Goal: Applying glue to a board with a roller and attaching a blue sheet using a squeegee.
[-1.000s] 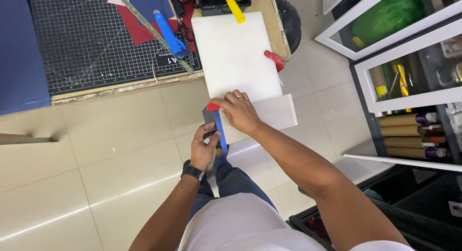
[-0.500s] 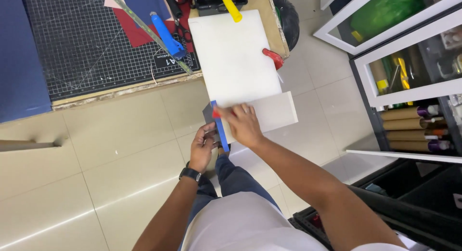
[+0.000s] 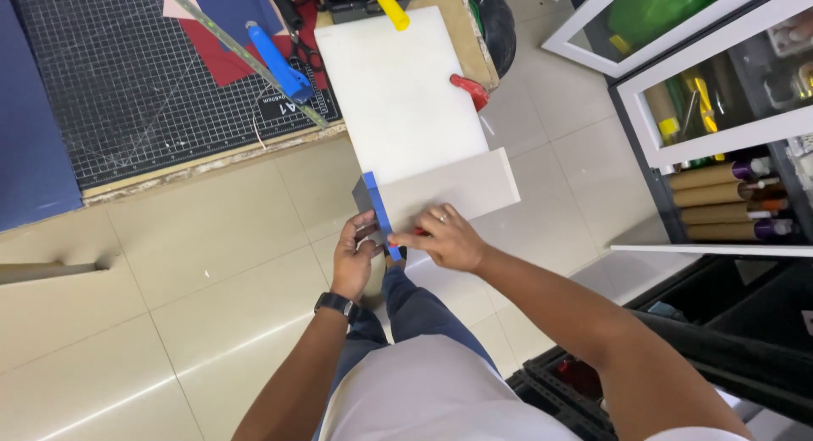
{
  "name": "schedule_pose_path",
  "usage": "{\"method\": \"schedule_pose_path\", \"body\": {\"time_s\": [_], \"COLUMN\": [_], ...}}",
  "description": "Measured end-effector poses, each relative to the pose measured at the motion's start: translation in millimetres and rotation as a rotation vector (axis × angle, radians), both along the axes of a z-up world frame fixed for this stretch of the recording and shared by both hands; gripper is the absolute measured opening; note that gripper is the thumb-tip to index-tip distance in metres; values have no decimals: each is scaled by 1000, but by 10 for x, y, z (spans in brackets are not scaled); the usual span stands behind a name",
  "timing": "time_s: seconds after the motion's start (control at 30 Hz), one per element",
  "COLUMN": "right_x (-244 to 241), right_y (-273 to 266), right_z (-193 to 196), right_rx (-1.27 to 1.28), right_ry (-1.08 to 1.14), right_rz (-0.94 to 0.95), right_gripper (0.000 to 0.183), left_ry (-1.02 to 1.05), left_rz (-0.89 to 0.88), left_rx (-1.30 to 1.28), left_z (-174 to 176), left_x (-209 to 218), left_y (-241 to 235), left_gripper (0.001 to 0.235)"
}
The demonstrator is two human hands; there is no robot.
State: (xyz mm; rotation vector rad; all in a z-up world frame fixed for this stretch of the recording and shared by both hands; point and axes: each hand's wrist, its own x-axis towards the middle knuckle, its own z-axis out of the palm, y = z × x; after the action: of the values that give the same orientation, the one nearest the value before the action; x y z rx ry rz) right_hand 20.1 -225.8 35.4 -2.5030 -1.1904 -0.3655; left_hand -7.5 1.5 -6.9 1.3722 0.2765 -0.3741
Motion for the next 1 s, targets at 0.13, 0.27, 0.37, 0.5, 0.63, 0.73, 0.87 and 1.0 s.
{"method": "schedule_pose_path", "body": {"time_s": [0.13, 0.27, 0.37, 0.5, 0.63, 0.73, 0.87, 1.0], "right_x": [171, 83, 136, 96, 137, 189, 234, 157], "right_y": [123, 42, 78, 31, 62, 76, 50, 48], "right_z": [19, 29, 55, 119, 81, 125, 130, 119], "right_rx": [-21, -26, -53, -28, -52, -52, -79, -51], "right_ry": [-109, -88, -100, -90, -127, -120, -96, -20], "right_rz": [-36, 39, 58, 127, 141, 144, 194, 162], "right_gripper": [40, 38, 37, 39, 39, 40, 39, 41], "left_ry": [1, 15, 9, -6, 4, -2, -3, -7], "left_rz": [-4, -1, 0, -6, -5, 0, -7, -12], "left_rx": [9, 10, 3, -8, -22, -25, -39, -63], "left_z": [95, 149, 226, 240, 233, 202, 192, 140], "left_x": [31, 23, 39, 29, 10, 35, 52, 50], "left_y": [6, 13, 5, 7, 24, 33, 41, 44], "left_gripper": [63, 65, 66, 66, 67, 66, 66, 67]}}
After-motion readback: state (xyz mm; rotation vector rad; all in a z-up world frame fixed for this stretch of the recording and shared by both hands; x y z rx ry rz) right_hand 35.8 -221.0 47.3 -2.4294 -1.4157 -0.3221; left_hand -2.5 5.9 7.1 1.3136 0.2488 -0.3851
